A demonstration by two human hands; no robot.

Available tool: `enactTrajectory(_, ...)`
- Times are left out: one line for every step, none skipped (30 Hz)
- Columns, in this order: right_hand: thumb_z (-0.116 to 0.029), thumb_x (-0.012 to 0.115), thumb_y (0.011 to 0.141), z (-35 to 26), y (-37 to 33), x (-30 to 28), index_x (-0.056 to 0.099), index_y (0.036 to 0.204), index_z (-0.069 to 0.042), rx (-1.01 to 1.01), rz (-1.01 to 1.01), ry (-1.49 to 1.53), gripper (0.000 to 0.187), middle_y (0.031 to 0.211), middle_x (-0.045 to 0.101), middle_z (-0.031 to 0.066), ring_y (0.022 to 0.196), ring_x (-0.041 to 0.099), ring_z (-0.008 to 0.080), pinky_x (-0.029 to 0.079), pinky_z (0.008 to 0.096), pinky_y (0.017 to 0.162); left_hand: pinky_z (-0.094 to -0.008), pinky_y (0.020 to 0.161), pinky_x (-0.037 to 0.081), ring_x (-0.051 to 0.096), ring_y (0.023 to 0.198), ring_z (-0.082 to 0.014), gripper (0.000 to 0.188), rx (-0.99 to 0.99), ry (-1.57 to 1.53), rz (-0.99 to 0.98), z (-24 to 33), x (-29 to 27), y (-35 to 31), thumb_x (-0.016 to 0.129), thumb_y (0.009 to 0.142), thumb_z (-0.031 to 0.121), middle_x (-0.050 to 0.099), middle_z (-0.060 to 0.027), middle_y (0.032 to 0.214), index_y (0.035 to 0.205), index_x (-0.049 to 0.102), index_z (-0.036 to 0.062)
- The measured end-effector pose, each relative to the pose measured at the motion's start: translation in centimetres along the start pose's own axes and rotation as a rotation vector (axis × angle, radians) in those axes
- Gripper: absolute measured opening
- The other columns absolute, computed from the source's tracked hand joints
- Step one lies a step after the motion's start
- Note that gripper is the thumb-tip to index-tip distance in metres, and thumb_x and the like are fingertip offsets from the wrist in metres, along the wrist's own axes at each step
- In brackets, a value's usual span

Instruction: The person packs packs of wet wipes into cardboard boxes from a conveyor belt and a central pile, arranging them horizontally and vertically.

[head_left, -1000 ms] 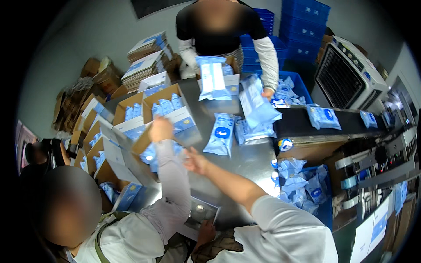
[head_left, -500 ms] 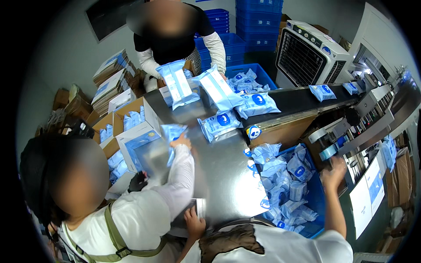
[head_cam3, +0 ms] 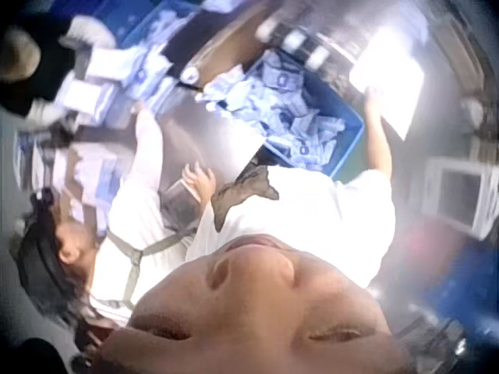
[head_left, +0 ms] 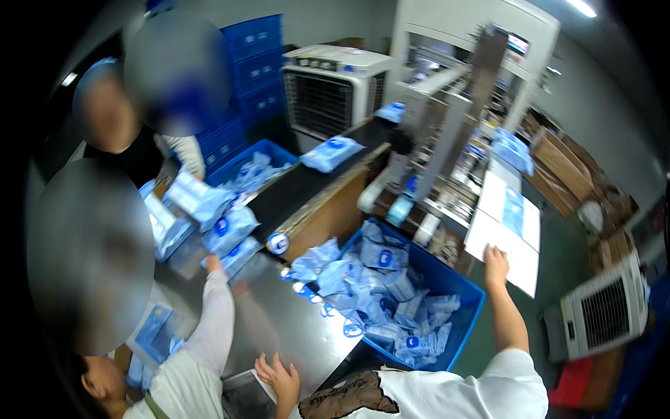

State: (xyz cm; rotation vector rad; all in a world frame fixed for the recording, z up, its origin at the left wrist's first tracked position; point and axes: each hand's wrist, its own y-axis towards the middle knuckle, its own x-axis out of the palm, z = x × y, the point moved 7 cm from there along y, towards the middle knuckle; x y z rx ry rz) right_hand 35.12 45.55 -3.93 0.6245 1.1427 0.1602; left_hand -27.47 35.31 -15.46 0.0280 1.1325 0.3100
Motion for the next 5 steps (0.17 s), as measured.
enactTrajectory(-0.007, 0.051, 0.075, 0.2, 0.3, -0.5, 0.056, 0.112, -0.011, 0.030, -0.042, 0.001, 0.037, 0.107, 0.059, 0.0117, 0.089, 0.056, 0.0294, 0.050, 0.0347, 0.072, -0.0584, 0.099, 0.019, 0.021, 0.123, -0.0434, 0.051, 0.048, -0.046, -0.056, 1.0, 1.2, 0.1, 0.066, 0.067, 0.014, 0.028, -0.0230, 0.131, 0.114, 0.050, 0.0040)
enactTrajectory(-0.007, 0.050, 0.076, 0.3, 0.2, -0.4, 0.056, 0.113, -0.013, 0.063, -0.077, 0.017, 0.038, 0.110, 0.058, 0.0099, 0.090, 0.056, 0.0294, 0.050, 0.0346, 0.073, -0.0585, 0.099, 0.019, 0.021, 0.124, -0.0435, 0.051, 0.095, -0.080, -0.102, 1.9, 2.4, 0.0, 0.066, 0.067, 0.013, 0.028, -0.0232, 0.131, 0.113, 0.050, 0.0037)
enactTrajectory(-0.008, 0.051, 0.076, -0.2, 0.4, -0.3, 0.056, 0.113, -0.013, 0.060, -0.097, 0.019, 0.038, 0.112, 0.058, 0.0103, 0.089, 0.056, 0.0296, 0.051, 0.0341, 0.072, -0.0587, 0.098, 0.020, 0.021, 0.123, -0.0451, 0.051, 0.109, -0.048, -0.146, 2.5, 3.8, -0.8, 0.066, 0.065, 0.011, 0.029, -0.0242, 0.129, 0.113, 0.049, 0.0031)
enactTrajectory(-0.008, 0.051, 0.076, -0.5, 0.5, 0.0, 0.057, 0.113, -0.014, 0.065, -0.106, 0.023, 0.038, 0.114, 0.058, 0.0107, 0.088, 0.056, 0.0298, 0.051, 0.0337, 0.072, -0.0591, 0.099, 0.019, 0.021, 0.124, -0.0437, 0.056, 0.129, -0.039, -0.234, 2.4, 6.0, -1.8, 0.067, 0.066, 0.015, 0.028, -0.0223, 0.132, 0.117, 0.047, 0.0038)
enactTrajectory(-0.008, 0.052, 0.075, 0.8, -0.2, 0.3, 0.056, 0.114, -0.014, 0.084, -0.151, -0.014, 0.040, 0.115, 0.057, 0.0114, 0.090, 0.056, 0.0314, 0.051, 0.0339, 0.071, -0.0591, 0.099, 0.019, 0.021, 0.124, -0.0437, 0.056, 0.211, -0.060, -0.236, 4.4, 7.1, 0.2, 0.067, 0.066, 0.015, 0.028, -0.0223, 0.132, 0.117, 0.047, 0.0038)
